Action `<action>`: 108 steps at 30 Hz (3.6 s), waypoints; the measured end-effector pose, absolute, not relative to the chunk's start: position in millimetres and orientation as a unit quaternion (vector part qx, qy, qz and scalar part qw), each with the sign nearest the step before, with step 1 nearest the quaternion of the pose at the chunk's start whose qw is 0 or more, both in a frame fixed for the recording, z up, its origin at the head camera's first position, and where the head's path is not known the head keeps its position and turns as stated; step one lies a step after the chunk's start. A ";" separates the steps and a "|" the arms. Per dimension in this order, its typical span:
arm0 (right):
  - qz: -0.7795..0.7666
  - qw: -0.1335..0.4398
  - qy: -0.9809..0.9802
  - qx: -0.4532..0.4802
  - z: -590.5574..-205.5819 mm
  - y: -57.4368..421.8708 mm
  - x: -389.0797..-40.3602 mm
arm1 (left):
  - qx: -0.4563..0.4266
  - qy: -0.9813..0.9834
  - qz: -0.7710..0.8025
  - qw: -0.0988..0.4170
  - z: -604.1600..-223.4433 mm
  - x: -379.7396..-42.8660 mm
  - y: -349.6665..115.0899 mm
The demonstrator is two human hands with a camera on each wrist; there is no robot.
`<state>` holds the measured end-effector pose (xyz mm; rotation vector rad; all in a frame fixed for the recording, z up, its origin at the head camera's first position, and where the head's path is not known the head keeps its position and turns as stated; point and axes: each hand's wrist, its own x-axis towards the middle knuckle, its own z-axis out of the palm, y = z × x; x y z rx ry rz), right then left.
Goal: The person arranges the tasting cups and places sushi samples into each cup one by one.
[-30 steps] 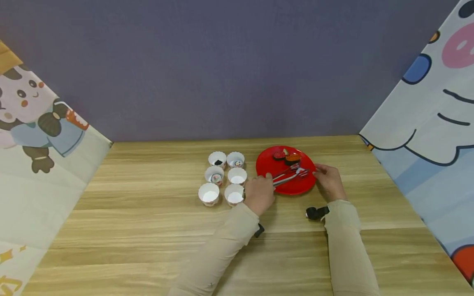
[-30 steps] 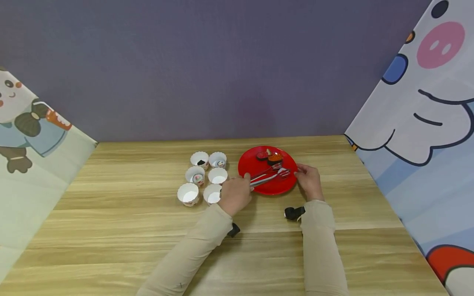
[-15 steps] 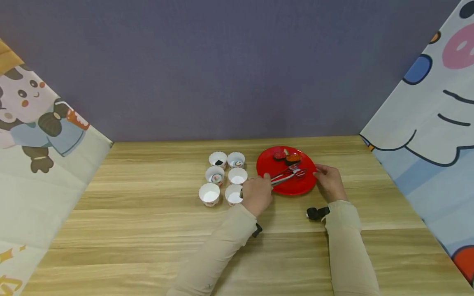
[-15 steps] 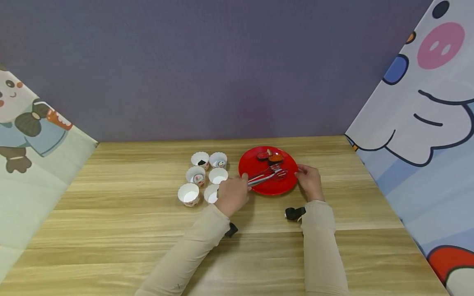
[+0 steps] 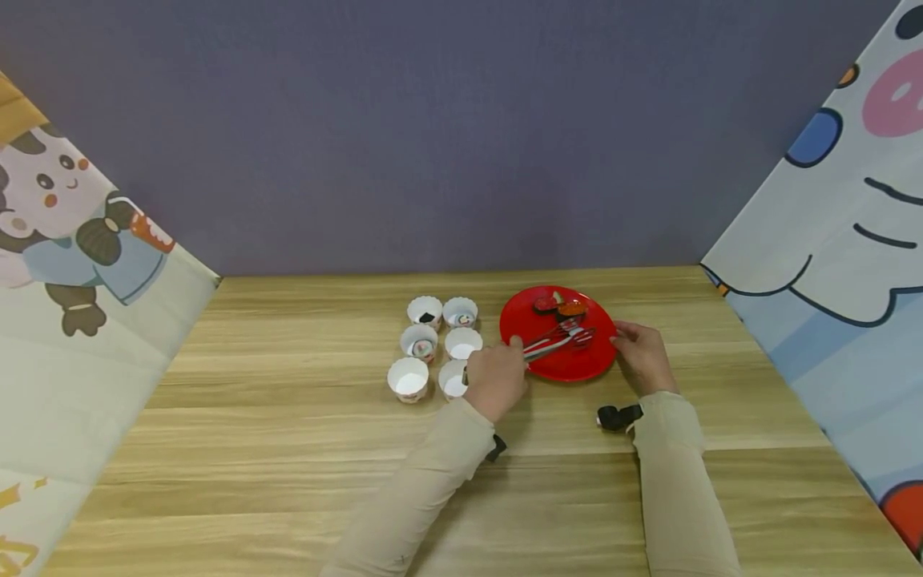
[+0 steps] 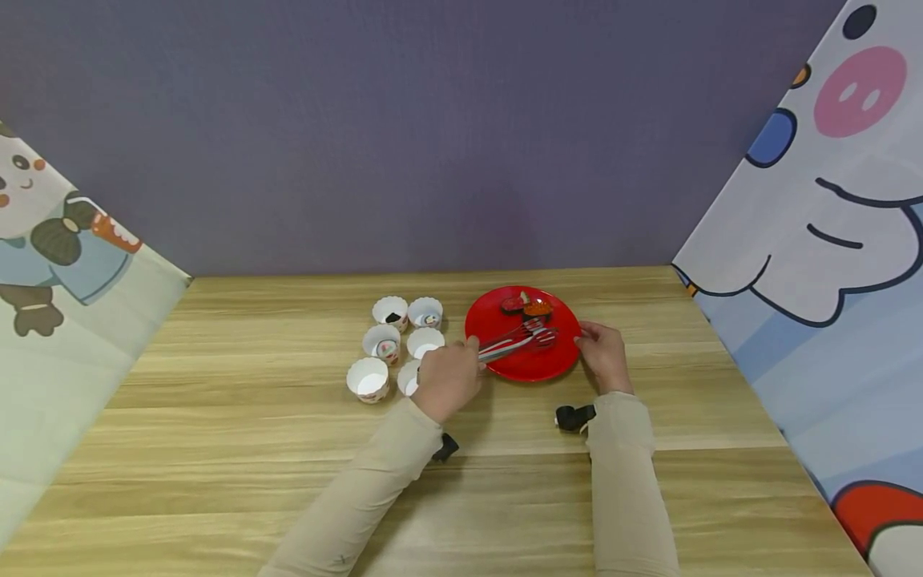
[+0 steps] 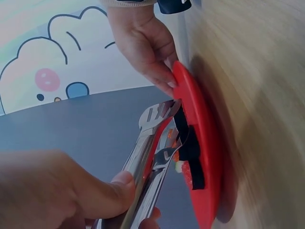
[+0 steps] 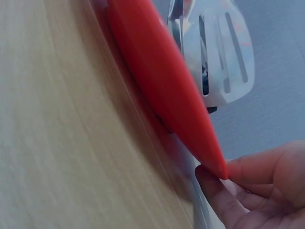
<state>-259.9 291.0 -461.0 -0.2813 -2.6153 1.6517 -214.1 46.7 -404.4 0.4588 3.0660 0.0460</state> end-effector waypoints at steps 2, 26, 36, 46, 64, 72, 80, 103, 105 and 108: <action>0.530 0.016 -0.843 -0.092 -460.9 291.2 -259.8 | 0.146 0.989 0.013 0.021 -402.1 -214.2 45.4; 0.526 0.021 -0.846 -0.085 -457.6 291.8 -257.6 | 0.151 0.988 0.018 -0.030 -371.6 -203.6 -14.7; 0.535 0.029 -0.841 -0.075 -456.4 290.2 -255.6 | 0.138 0.989 0.034 -0.041 -367.5 -201.6 -44.2; 0.511 0.025 -0.855 -0.084 -458.3 292.3 -258.1 | 0.133 0.989 0.053 -0.046 -377.0 -202.7 -76.4; 0.539 0.016 -0.838 -0.083 -459.9 291.4 -258.0 | 0.126 0.986 0.080 -0.076 -374.8 -191.8 -120.9; 0.533 0.026 -0.842 -0.082 -458.7 291.8 -258.0 | 0.127 0.985 0.074 -0.090 -374.5 -185.9 -131.1; 0.531 0.027 -0.843 -0.085 -459.8 292.2 -258.5 | 0.126 0.987 0.059 -0.085 -375.1 -185.4 -133.6; 0.526 0.022 -0.845 -0.094 -463.2 291.9 -258.9 | 0.134 0.989 0.042 -0.055 -367.8 -189.1 -126.7; 0.527 0.021 -0.844 -0.096 -463.8 292.5 -258.7 | 0.138 0.988 0.040 -0.061 -367.3 -189.9 -126.0; 0.528 0.022 -0.843 -0.096 -463.9 292.4 -258.3 | 0.138 0.988 0.036 -0.056 -365.5 -191.0 -124.0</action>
